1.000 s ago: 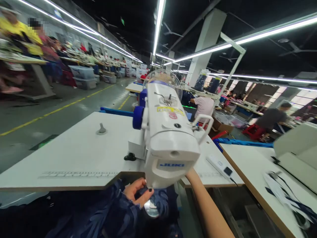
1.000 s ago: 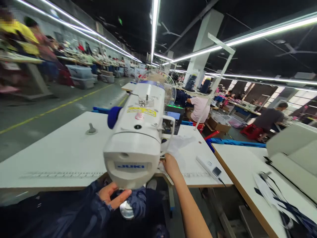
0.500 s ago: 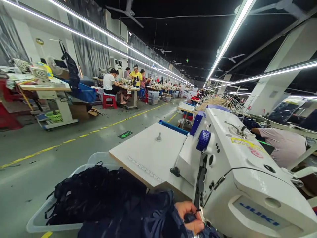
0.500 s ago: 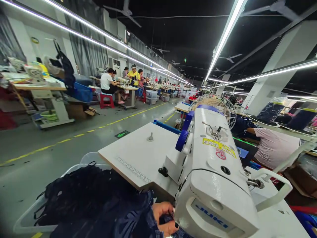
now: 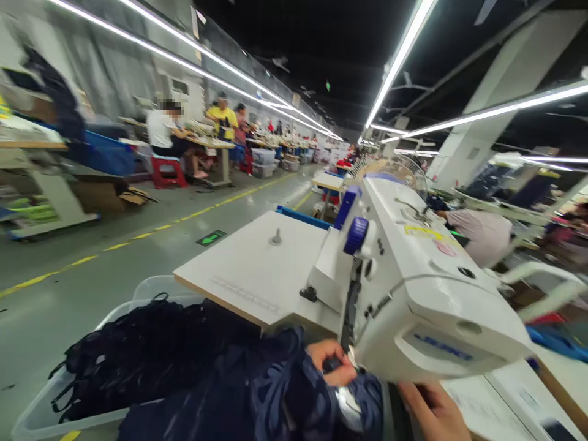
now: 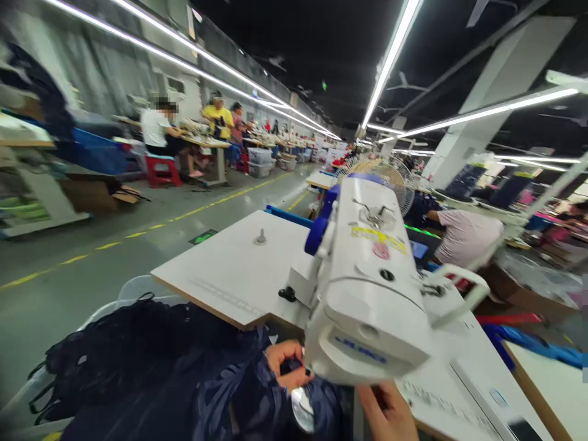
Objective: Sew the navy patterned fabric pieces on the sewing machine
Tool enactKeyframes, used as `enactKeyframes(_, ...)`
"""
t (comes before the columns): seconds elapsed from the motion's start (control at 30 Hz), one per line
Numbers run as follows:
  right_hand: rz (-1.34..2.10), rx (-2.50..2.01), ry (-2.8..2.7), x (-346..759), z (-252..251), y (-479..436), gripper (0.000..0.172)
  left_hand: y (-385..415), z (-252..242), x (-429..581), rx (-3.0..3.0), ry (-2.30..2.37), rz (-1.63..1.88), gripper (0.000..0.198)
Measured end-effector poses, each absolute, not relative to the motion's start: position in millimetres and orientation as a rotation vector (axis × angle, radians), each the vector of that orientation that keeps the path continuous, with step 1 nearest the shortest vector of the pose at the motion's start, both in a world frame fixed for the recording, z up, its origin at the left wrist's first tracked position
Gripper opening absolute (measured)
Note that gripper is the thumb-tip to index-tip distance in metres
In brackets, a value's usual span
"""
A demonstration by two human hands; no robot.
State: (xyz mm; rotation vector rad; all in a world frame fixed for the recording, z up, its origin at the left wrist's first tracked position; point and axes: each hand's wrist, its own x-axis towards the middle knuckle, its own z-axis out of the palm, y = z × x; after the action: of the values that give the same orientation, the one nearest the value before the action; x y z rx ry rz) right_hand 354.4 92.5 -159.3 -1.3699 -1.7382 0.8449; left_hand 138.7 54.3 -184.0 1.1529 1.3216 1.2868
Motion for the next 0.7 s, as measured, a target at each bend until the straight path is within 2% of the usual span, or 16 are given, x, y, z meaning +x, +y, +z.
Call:
enactKeyframes(0.1, 1.132, -1.218, -1.708, 338, -152, 67, 0.032, 55, -184, 145, 1.105, 1.288, 1.197, 0.035)
enactKeyframes(0.2, 1.212, -1.191, -1.620, 327, -152, 64, 0.027, 58, -182, 148, 1.087, 1.258, 1.138, 0.044)
enactKeyframes(0.33, 1.164, -1.172, -1.631, 325, -154, 63, 0.021, 55, -171, 150, 1.113, 1.376, 1.202, 0.037)
enactKeyframes(0.43, 1.004, -1.165, -1.715, 323, -152, 61, 0.017, 55, -169, 149, 1.243, 1.496, 1.252, 0.030)
enactKeyframes(0.57, 0.775, -1.128, -1.816, 319, -146, 61, 0.011, 60, -178, 146, 1.379, 1.613, 1.344, 0.032)
enactKeyframes(0.7, 0.846, -1.189, -1.839, 318, -143, 61, 0.009, 59, -179, 146, 1.362, 1.491, 1.431, 0.028)
